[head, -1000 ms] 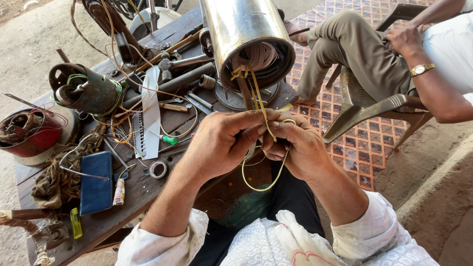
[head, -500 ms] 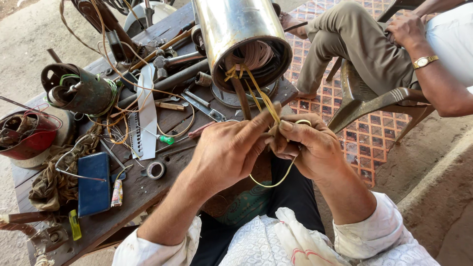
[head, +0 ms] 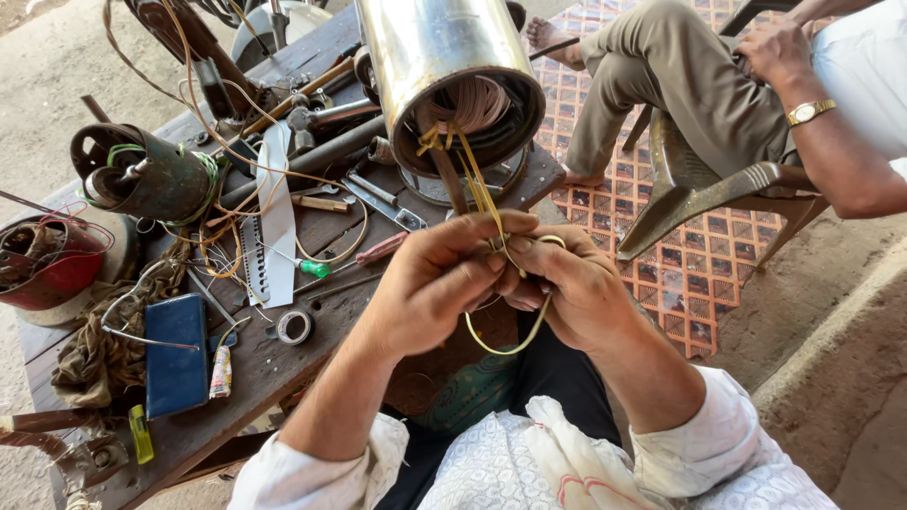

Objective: The person threads a flat yellow strap through a metal cylinder mounted on a workbench, pulling it through the open end by hand. They pull the strap taut, cut it with scissors, tie knots in the ends, and finally use a screwdriver on the cylinder assembly.

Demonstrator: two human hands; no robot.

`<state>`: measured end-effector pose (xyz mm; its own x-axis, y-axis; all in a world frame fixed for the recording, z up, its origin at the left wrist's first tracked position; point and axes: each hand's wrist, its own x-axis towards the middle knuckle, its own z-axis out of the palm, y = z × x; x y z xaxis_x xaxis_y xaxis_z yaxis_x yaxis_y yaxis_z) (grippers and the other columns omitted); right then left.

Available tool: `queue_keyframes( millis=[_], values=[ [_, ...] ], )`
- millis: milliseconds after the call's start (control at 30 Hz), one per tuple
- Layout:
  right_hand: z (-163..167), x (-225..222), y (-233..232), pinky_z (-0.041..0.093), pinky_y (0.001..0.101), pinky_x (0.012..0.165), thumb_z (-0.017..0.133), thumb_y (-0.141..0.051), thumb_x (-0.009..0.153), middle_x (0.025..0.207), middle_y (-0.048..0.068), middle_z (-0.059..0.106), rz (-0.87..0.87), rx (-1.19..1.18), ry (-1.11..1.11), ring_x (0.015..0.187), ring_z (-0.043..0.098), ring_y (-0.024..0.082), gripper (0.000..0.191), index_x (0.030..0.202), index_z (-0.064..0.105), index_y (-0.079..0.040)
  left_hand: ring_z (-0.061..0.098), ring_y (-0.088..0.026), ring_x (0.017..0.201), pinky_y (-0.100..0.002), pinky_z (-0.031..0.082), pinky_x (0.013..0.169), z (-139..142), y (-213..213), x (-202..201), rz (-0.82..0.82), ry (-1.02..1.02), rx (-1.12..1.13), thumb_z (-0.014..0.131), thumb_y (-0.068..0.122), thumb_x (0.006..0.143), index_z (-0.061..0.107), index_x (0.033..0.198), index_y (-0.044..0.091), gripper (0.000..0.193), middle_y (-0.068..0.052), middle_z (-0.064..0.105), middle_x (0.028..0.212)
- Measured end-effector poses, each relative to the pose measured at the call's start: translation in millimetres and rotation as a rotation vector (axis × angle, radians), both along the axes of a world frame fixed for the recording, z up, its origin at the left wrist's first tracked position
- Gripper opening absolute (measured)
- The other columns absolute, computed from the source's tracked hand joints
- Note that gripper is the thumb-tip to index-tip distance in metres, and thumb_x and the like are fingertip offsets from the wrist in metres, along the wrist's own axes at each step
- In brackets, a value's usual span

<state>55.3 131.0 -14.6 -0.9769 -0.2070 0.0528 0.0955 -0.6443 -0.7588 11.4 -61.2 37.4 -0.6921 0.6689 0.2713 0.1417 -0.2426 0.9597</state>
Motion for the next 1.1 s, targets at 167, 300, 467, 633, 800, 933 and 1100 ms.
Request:
queue_keyframes(
  millis=[167, 300, 467, 633, 800, 933, 1100],
  values=[
    [5.4, 6.7, 12.0, 0.034, 0.0255, 0.058, 0.059, -0.021, 0.104, 0.081, 0.006, 0.065, -0.029, 0.176, 0.112, 0.065, 0.046, 0.008, 0.028, 0.104, 0.069, 0.004, 0.071, -0.028, 0.079, -0.039, 0.054, 0.065, 24.7, -7.0, 11.8, 0.389, 0.909, -0.484, 0.067, 0.012, 0.098, 0.065, 0.116, 0.006, 0.019, -0.009, 0.071, 0.092],
    [2.2, 15.5, 3.5, 0.032, 0.0232, 0.061, 0.06, -0.02, 0.111, 0.082, 0.002, 0.058, -0.087, 0.216, 0.22, 0.07, 0.044, 0.006, 0.029, 0.107, 0.068, 0.008, 0.069, -0.022, 0.072, -0.037, 0.051, 0.062, 27.1, -3.1, 18.9, 0.522, 1.06, -0.544, 0.07, 0.016, 0.095, 0.066, 0.108, 0.008, 0.015, -0.005, 0.069, 0.085],
    [1.3, 22.9, -8.5, 0.03, 0.0189, 0.06, 0.062, -0.02, 0.105, 0.075, -0.005, 0.05, -0.338, 0.453, 0.36, 0.068, 0.041, 0.002, 0.039, 0.139, 0.056, 0.0, 0.058, -0.012, 0.058, -0.031, 0.045, 0.053, 46.9, -19.6, -9.3, 0.963, 1.301, -0.458, 0.069, 0.008, 0.093, 0.066, 0.095, 0.009, 0.004, -0.004, 0.07, 0.084],
    [-9.7, 5.0, -7.6, 0.038, 0.0195, 0.061, 0.061, -0.017, 0.105, 0.08, -0.006, 0.052, -0.285, 0.558, 0.366, 0.071, 0.047, 0.004, 0.022, 0.123, 0.066, -0.005, 0.054, -0.007, 0.061, -0.023, 0.042, 0.053, 60.4, -42.2, -19.7, 1.073, 1.084, -0.212, 0.06, 0.0, 0.105, 0.066, 0.106, 0.004, 0.008, -0.003, 0.062, 0.082],
    [-24.2, 13.7, -13.7, 0.049, 0.0243, 0.07, 0.061, -0.015, 0.106, 0.086, 0.0, 0.065, -0.151, 0.585, 0.427, 0.078, 0.059, 0.009, 0.02, 0.116, 0.07, 0.0, 0.055, -0.008, 0.067, -0.025, 0.045, 0.06, 29.0, -16.8, 31.6, 0.466, 0.316, 0.091, 0.06, 0.006, 0.097, 0.066, 0.109, 0.0, 0.014, -0.005, 0.063, 0.084],
    [-17.8, 19.1, -23.4, 0.059, 0.0304, 0.088, 0.06, -0.015, 0.11, 0.105, 0.007, 0.074, -0.068, 0.593, 0.616, 0.098, 0.073, 0.017, 0.016, 0.113, 0.067, 0.0, 0.064, -0.014, 0.083, -0.028, 0.052, 0.077, 23.1, -11.1, 43.4, 0.216, 0.257, 0.015, 0.065, 0.007, 0.106, 0.064, 0.111, 0.0, 0.009, -0.006, 0.065, 0.094],
    [17.8, 5.5, -15.7, 0.058, 0.0335, 0.092, 0.065, -0.019, 0.102, 0.111, 0.01, 0.071, -0.055, 0.766, 0.683, 0.104, 0.073, 0.023, 0.021, 0.113, 0.067, -0.001, 0.065, -0.016, 0.076, -0.029, 0.051, 0.069, 32.3, -12.9, 37.1, 0.222, 0.332, 0.021, 0.067, 0.005, 0.102, 0.066, 0.109, 0.003, 0.007, -0.006, 0.067, 0.089]
  ],
)
